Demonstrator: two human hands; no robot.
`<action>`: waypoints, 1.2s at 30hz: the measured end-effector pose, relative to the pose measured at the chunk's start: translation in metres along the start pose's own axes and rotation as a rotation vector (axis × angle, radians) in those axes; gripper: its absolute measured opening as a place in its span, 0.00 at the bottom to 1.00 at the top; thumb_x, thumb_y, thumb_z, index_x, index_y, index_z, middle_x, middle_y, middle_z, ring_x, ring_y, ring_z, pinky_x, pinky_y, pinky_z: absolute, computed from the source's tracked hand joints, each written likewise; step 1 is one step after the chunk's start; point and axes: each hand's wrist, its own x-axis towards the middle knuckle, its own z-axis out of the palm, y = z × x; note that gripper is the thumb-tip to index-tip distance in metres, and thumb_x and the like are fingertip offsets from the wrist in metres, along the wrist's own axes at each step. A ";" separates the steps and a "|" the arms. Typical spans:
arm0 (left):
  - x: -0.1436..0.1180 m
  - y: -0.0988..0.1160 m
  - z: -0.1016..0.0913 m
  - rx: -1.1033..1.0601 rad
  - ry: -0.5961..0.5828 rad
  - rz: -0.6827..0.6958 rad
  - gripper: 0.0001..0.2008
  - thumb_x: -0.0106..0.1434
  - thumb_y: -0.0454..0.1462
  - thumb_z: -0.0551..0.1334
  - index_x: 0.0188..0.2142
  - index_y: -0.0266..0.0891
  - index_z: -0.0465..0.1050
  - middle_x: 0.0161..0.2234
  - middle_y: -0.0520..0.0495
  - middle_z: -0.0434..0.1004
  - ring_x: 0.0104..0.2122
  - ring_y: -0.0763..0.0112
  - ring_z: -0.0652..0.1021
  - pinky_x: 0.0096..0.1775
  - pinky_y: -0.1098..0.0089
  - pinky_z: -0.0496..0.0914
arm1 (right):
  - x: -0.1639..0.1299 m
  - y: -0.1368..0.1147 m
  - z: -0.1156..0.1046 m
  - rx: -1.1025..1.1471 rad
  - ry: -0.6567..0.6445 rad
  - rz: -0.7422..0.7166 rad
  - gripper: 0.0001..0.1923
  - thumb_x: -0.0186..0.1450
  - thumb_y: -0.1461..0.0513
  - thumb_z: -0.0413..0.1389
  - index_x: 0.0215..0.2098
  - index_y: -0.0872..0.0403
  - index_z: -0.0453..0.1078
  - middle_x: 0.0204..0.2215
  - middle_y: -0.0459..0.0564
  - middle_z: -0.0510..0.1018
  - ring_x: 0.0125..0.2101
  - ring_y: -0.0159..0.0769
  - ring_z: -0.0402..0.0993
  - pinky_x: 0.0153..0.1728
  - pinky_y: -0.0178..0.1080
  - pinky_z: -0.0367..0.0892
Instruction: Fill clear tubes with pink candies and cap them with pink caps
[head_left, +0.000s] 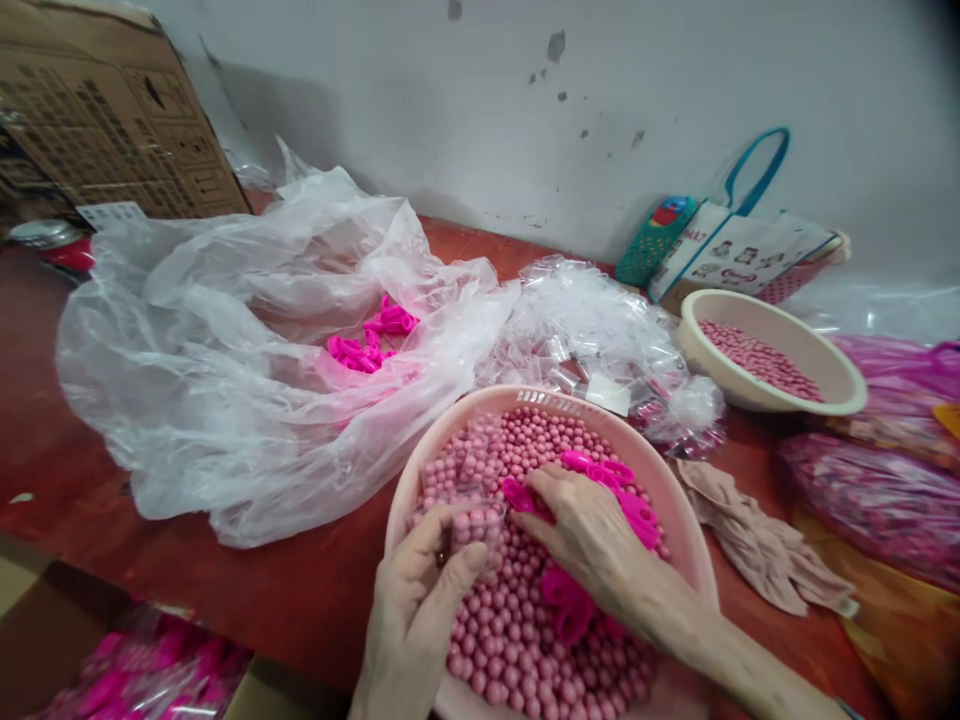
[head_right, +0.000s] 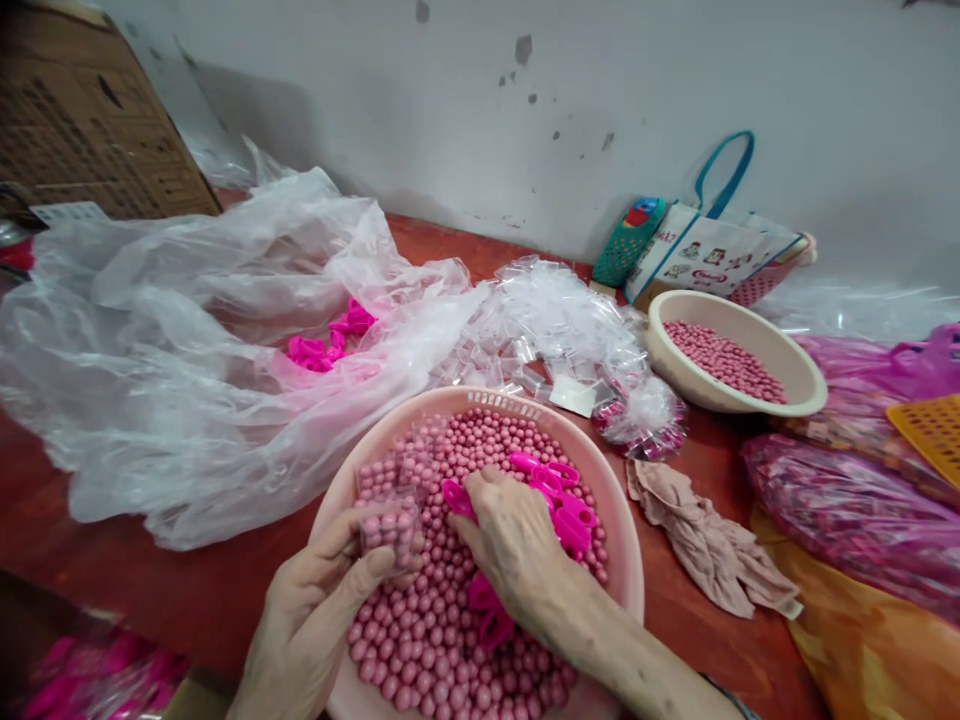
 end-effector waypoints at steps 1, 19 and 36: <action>0.000 0.000 0.000 0.007 -0.001 0.004 0.07 0.60 0.36 0.63 0.39 0.39 0.75 0.40 0.48 0.80 0.42 0.63 0.78 0.38 0.74 0.73 | 0.001 -0.001 -0.001 0.025 0.002 0.012 0.07 0.62 0.63 0.57 0.27 0.55 0.66 0.26 0.47 0.70 0.26 0.36 0.63 0.29 0.38 0.57; 0.004 -0.005 0.000 0.069 -0.096 0.042 0.10 0.62 0.37 0.61 0.43 0.43 0.75 0.37 0.51 0.78 0.37 0.66 0.77 0.42 0.72 0.70 | -0.016 -0.047 -0.014 0.772 0.160 0.098 0.07 0.60 0.60 0.62 0.33 0.53 0.70 0.33 0.46 0.75 0.33 0.33 0.72 0.32 0.31 0.69; 0.000 -0.015 -0.006 0.166 0.016 -0.014 0.17 0.56 0.40 0.65 0.46 0.43 0.77 0.45 0.44 0.78 0.48 0.51 0.74 0.48 0.62 0.70 | -0.024 -0.019 -0.022 0.246 0.249 -0.345 0.15 0.65 0.68 0.55 0.46 0.45 0.71 0.36 0.45 0.78 0.36 0.37 0.76 0.30 0.33 0.72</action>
